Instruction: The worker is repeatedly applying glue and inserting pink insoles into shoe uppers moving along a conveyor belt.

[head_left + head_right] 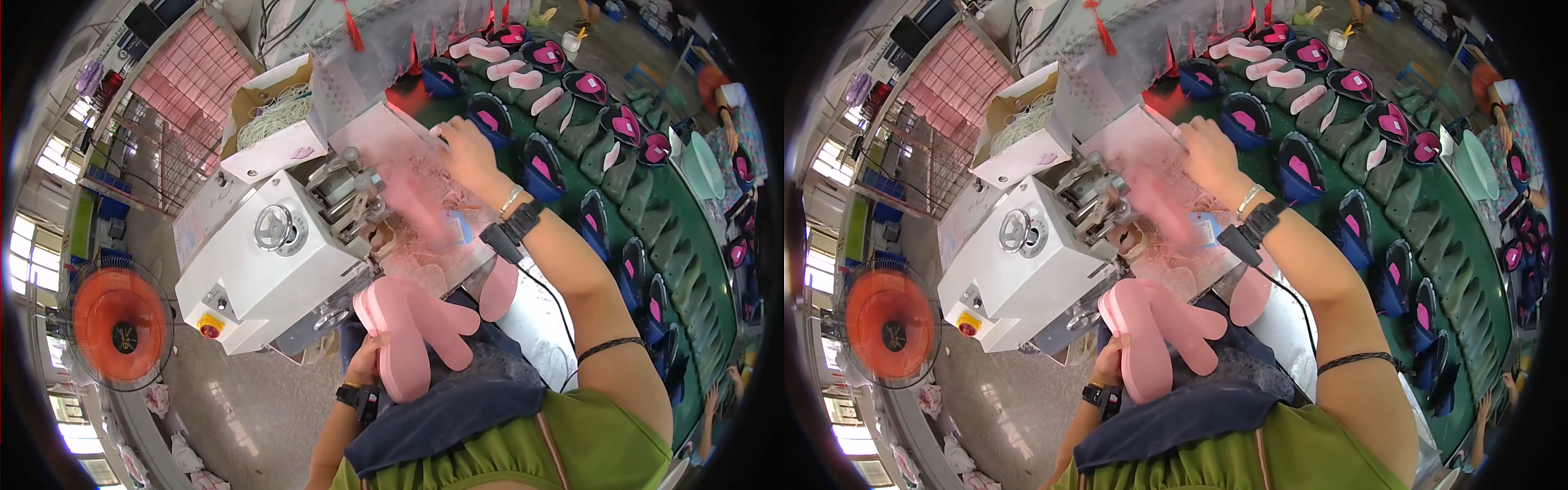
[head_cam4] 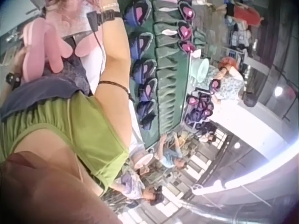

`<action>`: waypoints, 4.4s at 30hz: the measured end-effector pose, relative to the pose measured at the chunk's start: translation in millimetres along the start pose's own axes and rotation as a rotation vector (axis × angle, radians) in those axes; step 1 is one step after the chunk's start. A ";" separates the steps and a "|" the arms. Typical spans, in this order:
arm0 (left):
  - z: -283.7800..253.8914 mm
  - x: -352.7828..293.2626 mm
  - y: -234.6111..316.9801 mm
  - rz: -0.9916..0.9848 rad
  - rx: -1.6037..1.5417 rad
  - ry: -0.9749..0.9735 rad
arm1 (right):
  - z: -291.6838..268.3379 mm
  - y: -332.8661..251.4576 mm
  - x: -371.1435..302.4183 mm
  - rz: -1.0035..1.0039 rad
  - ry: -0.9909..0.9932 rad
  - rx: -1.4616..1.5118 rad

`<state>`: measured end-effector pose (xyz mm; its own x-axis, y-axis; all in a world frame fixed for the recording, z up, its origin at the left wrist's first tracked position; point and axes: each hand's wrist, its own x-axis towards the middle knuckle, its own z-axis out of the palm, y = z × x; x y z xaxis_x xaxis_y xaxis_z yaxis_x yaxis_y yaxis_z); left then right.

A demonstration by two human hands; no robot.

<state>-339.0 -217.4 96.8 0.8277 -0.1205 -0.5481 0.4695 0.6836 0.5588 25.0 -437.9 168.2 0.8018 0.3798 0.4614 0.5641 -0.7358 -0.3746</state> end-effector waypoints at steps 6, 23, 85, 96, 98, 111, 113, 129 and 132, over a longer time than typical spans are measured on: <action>-1.3 -2.1 -0.4 0.003 0.019 0.013 | 65.2 -31.8 -13.1 0.523 -0.472 0.599; -6.3 6.7 2.6 -0.025 0.090 -0.047 | -11.8 204.7 -81.7 0.881 0.518 0.424; 18.6 -33.0 -26.1 0.063 0.057 -0.163 | -100.9 -62.8 -204.4 0.635 -0.069 1.149; 7.6 -65.7 -13.7 0.089 0.045 -0.033 | -58.7 -69.1 -196.6 0.507 -0.143 1.038; 5.8 -68.0 -14.3 0.107 0.059 -0.035 | -49.2 -67.1 -194.9 0.489 -0.234 0.960; 33.0 -83.2 -12.9 0.134 -0.064 -0.059 | 32.0 -84.7 -109.7 0.399 -0.227 0.797; 33.2 -81.5 -13.4 0.149 -0.055 -0.069 | 28.2 -85.5 -98.3 0.462 -0.258 0.747; -40.9 -87.3 -41.6 0.093 -0.006 0.204 | -2.8 -82.6 -85.4 0.528 -0.326 0.483; -34.4 -98.9 -36.0 0.139 0.092 0.261 | 19.7 -107.8 -73.6 0.641 -0.115 0.723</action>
<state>-448.3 -205.4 109.5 0.7849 0.1668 -0.5968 0.3928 0.6110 0.6873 -91.0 -375.5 158.8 0.9917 0.1078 -0.0696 -0.0323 -0.3148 -0.9486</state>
